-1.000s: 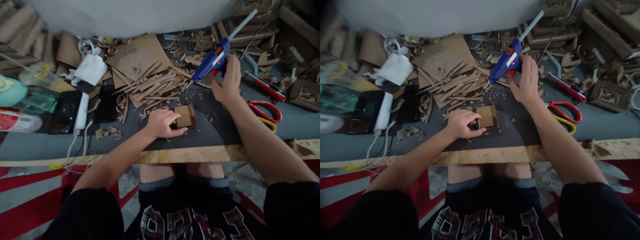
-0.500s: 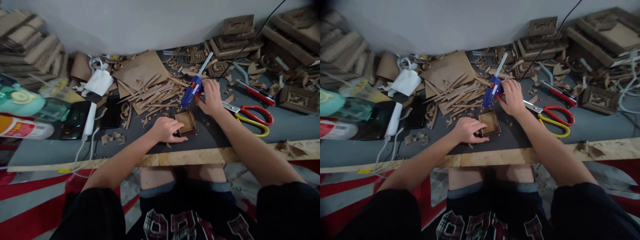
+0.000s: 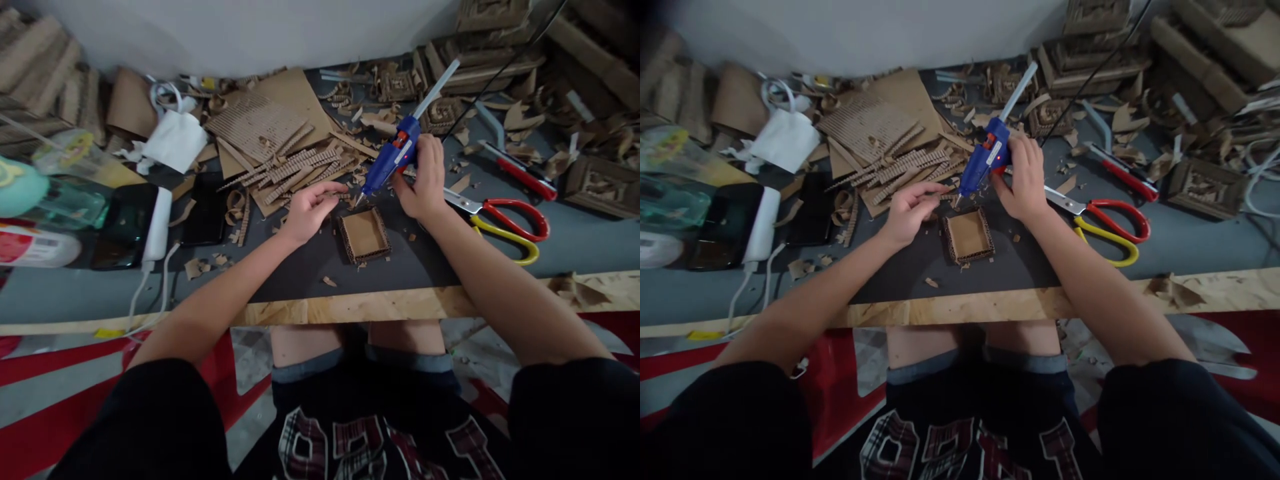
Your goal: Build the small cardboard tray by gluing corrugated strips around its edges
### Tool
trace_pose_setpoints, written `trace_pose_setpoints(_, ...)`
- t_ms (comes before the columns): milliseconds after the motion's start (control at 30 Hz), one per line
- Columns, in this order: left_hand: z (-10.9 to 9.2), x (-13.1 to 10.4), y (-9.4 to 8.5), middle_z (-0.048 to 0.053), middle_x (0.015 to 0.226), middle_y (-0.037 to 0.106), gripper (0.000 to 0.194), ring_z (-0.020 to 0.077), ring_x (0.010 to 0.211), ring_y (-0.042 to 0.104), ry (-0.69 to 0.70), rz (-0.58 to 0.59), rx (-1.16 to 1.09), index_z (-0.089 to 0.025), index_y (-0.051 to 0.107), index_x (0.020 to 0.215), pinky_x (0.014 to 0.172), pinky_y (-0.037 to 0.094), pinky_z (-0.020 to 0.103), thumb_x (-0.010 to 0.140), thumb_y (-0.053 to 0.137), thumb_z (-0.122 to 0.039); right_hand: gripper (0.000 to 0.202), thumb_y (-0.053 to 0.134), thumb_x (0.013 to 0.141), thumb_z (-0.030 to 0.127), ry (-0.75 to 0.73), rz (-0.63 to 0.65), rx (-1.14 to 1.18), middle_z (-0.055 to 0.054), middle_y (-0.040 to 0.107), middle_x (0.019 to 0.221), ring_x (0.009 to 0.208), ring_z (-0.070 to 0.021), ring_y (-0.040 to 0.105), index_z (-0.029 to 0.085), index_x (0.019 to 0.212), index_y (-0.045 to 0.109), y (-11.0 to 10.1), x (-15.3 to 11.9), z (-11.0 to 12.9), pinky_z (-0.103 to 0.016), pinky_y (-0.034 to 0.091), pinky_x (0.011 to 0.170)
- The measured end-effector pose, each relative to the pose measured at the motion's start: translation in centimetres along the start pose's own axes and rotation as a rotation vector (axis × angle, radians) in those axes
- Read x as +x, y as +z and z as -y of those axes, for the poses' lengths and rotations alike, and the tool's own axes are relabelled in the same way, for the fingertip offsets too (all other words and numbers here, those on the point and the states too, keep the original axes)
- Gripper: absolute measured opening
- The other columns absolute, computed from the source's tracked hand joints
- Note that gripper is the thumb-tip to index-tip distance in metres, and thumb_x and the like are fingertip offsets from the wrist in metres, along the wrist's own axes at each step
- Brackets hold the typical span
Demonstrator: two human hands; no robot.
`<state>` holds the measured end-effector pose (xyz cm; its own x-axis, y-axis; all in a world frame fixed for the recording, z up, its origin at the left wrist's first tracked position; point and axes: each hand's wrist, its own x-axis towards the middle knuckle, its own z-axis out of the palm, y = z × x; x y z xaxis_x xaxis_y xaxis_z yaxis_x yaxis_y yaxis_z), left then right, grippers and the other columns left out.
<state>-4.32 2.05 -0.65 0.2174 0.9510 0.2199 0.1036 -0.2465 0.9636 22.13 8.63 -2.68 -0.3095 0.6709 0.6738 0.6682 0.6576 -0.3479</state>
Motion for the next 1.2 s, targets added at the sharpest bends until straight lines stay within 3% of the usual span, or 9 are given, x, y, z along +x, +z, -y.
trace_pose_setpoints(200,0.3,1.6,-0.5,-0.008,0.046,0.029,0.044,0.0060,0.041,0.022,-0.072,0.133,0.117,-0.019,0.071,0.083,0.041,0.018,0.024,0.081,0.069,-0.063,0.055,0.047,0.093,0.058,0.094,0.066,0.026,-0.016,0.052,0.131,0.128,-0.0413,0.050,0.028,0.139,0.041,-0.1,0.3,0.3,-0.072,0.038,0.112)
trace_pose_setpoints(300,-0.1,1.8,-0.6,-0.009,0.045,0.022,0.046,0.0067,0.041,0.018,-0.100,0.187,0.141,-0.020,0.070,0.082,0.041,0.018,0.025,0.087,0.058,-0.064,0.057,0.044,0.093,0.060,0.136,0.079,0.039,-0.016,0.051,0.132,0.130,-0.0419,0.048,0.029,0.141,0.040,-0.4,0.6,0.8,-0.072,0.038,0.112)
trace_pose_setpoints(533,-0.7,1.6,-0.7,-0.007,0.045,0.021,0.037,0.0061,0.041,0.018,-0.174,0.173,0.071,-0.019,0.074,0.081,0.041,0.019,0.023,0.085,0.064,-0.054,0.060,0.048,0.089,0.068,0.056,0.019,-0.054,-0.017,0.055,0.123,0.117,-0.0407,0.054,0.027,0.132,0.042,-0.8,1.1,1.5,-0.069,0.046,0.100)
trace_pose_setpoints(667,-0.2,1.8,-0.8,-0.007,0.046,0.024,0.037,0.0052,0.039,0.019,-0.137,0.189,0.139,-0.019,0.072,0.084,0.039,0.021,0.022,0.088,0.063,-0.055,0.060,0.051,0.086,0.072,0.026,-0.004,-0.090,-0.016,0.059,0.121,0.112,-0.0388,0.056,0.029,0.128,0.044,-0.9,1.2,2.0,-0.067,0.047,0.101)
trace_pose_setpoints(800,0.7,1.9,-1.1,-0.006,0.048,0.034,0.038,0.0051,0.040,0.027,-0.071,0.176,0.209,-0.020,0.070,0.086,0.039,0.023,0.021,0.082,0.073,-0.057,0.056,0.047,0.088,0.070,0.028,0.001,-0.107,-0.013,0.059,0.120,0.113,-0.0380,0.057,0.031,0.127,0.043,-1.1,1.2,2.4,-0.064,0.046,0.102)
trace_pose_setpoints(900,1.8,2.1,-1.3,-0.005,0.051,0.039,0.039,0.0059,0.042,0.032,-0.021,0.099,0.275,-0.021,0.069,0.086,0.041,0.026,0.022,0.083,0.073,-0.059,0.049,0.046,0.091,0.065,-0.033,-0.025,-0.111,-0.012,0.059,0.120,0.112,-0.0360,0.057,0.032,0.127,0.040,-1.3,1.2,2.4,-0.062,0.047,0.100)
trace_pose_setpoints(1033,2.7,1.7,-1.3,-0.005,0.055,0.040,0.038,0.0074,0.046,0.036,0.090,-0.163,0.414,-0.022,0.064,0.087,0.046,0.027,0.025,0.093,0.062,-0.059,0.046,0.047,0.091,0.060,-0.045,-0.032,-0.140,-0.013,0.060,0.120,0.110,-0.0352,0.058,0.032,0.126,0.039,-1.6,1.2,2.3,-0.060,0.049,0.096)
trace_pose_setpoints(1100,2.1,1.0,-1.2,-0.007,0.052,0.034,0.032,0.0073,0.046,0.034,0.144,-0.223,0.504,-0.022,0.060,0.086,0.048,0.025,0.026,0.093,0.064,-0.053,0.044,0.047,0.090,0.060,-0.003,0.007,-0.165,-0.013,0.060,0.119,0.111,-0.0361,0.057,0.031,0.123,0.042,-1.7,1.2,2.3,-0.062,0.048,0.097)
trace_pose_setpoints(1200,0.3,-0.2,-1.1,-0.011,0.048,0.030,0.022,0.0072,0.042,0.030,0.174,-0.214,0.609,-0.024,0.056,0.096,0.049,0.026,0.026,0.088,0.071,-0.037,0.044,0.044,0.089,0.064,0.013,0.037,-0.158,-0.013,0.061,0.117,0.111,-0.0374,0.057,0.031,0.118,0.047,-1.9,1.1,2.6,-0.066,0.045,0.100)
